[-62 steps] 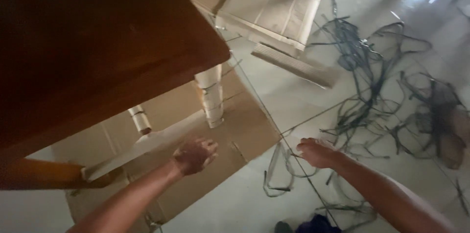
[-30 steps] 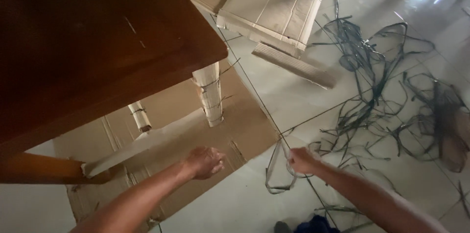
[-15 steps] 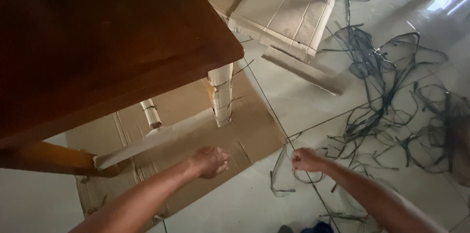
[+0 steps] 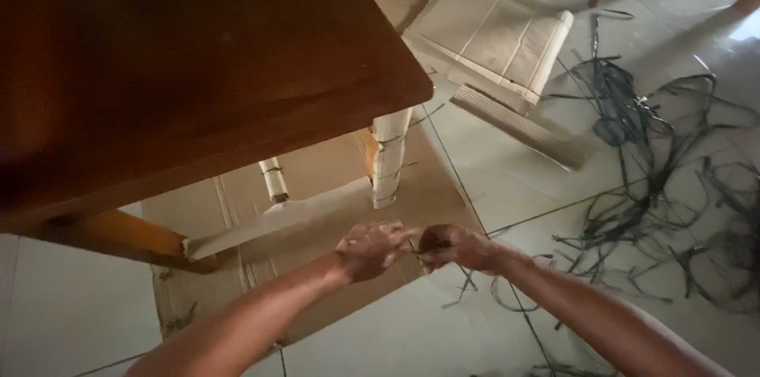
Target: Wrapping a wooden chair leg with protective foam and securing it with plastic ties
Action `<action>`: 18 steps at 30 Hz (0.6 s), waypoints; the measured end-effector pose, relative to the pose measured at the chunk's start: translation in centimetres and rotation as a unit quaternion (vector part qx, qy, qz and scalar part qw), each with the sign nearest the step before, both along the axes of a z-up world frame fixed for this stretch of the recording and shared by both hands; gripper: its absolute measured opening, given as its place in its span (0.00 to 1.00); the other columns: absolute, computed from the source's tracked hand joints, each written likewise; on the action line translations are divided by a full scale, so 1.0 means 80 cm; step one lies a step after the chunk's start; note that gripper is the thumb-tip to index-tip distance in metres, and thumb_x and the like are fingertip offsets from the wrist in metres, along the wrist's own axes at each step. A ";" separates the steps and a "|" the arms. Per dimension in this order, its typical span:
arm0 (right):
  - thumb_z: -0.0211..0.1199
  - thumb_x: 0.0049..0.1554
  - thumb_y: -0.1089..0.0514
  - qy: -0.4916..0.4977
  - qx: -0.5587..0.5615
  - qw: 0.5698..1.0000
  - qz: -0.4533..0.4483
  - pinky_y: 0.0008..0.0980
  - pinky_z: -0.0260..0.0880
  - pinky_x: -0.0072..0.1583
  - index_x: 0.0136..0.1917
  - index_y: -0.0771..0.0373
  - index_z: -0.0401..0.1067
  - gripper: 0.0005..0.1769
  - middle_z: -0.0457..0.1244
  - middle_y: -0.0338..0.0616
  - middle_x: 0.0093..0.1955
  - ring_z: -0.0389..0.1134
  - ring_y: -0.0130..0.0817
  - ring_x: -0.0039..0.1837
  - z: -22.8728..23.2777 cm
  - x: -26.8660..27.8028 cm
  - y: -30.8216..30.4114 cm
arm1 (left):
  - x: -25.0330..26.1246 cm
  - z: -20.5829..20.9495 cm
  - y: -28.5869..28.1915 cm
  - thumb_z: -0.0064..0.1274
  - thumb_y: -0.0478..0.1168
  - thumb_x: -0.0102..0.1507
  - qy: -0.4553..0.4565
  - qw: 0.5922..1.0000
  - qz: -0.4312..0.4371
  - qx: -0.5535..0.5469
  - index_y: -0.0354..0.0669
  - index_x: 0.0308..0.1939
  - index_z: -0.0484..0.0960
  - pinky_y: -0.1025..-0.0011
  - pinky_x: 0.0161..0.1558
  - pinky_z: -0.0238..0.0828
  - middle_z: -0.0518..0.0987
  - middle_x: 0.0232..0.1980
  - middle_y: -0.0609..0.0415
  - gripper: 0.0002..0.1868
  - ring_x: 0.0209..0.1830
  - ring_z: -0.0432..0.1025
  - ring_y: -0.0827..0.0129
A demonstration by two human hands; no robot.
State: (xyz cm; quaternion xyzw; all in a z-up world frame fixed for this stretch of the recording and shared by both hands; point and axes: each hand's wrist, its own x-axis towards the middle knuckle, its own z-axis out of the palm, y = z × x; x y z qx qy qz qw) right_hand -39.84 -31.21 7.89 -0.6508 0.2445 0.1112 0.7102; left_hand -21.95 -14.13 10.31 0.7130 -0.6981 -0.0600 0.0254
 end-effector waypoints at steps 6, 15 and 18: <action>0.68 0.60 0.58 0.045 -0.010 0.999 0.021 0.33 0.76 0.52 0.46 0.64 0.78 0.07 0.72 0.48 0.39 0.73 0.33 0.44 0.042 0.035 0.029 | 0.047 -0.035 0.001 0.39 0.59 0.73 0.146 0.982 0.005 0.119 0.61 0.43 0.74 0.66 0.45 0.78 0.78 0.42 0.64 0.14 0.48 0.77 0.68; 0.66 0.61 0.57 0.039 -0.027 0.998 -0.033 0.32 0.71 0.46 0.51 0.62 0.77 0.07 0.70 0.47 0.41 0.71 0.34 0.45 -0.006 0.048 0.030 | 0.106 -0.025 0.026 0.52 0.33 0.63 0.172 0.972 0.003 -0.162 0.46 0.42 0.75 0.65 0.40 0.73 0.79 0.39 0.57 0.05 0.37 0.75 0.65; 0.65 0.60 0.55 0.032 -0.075 0.996 -0.028 0.39 0.72 0.50 0.49 0.63 0.76 0.09 0.69 0.47 0.43 0.69 0.37 0.48 0.003 0.057 0.038 | 0.091 0.030 0.024 0.46 0.53 0.72 0.141 0.985 0.039 -0.089 0.46 0.41 0.83 0.62 0.50 0.73 0.84 0.39 0.50 0.18 0.46 0.79 0.58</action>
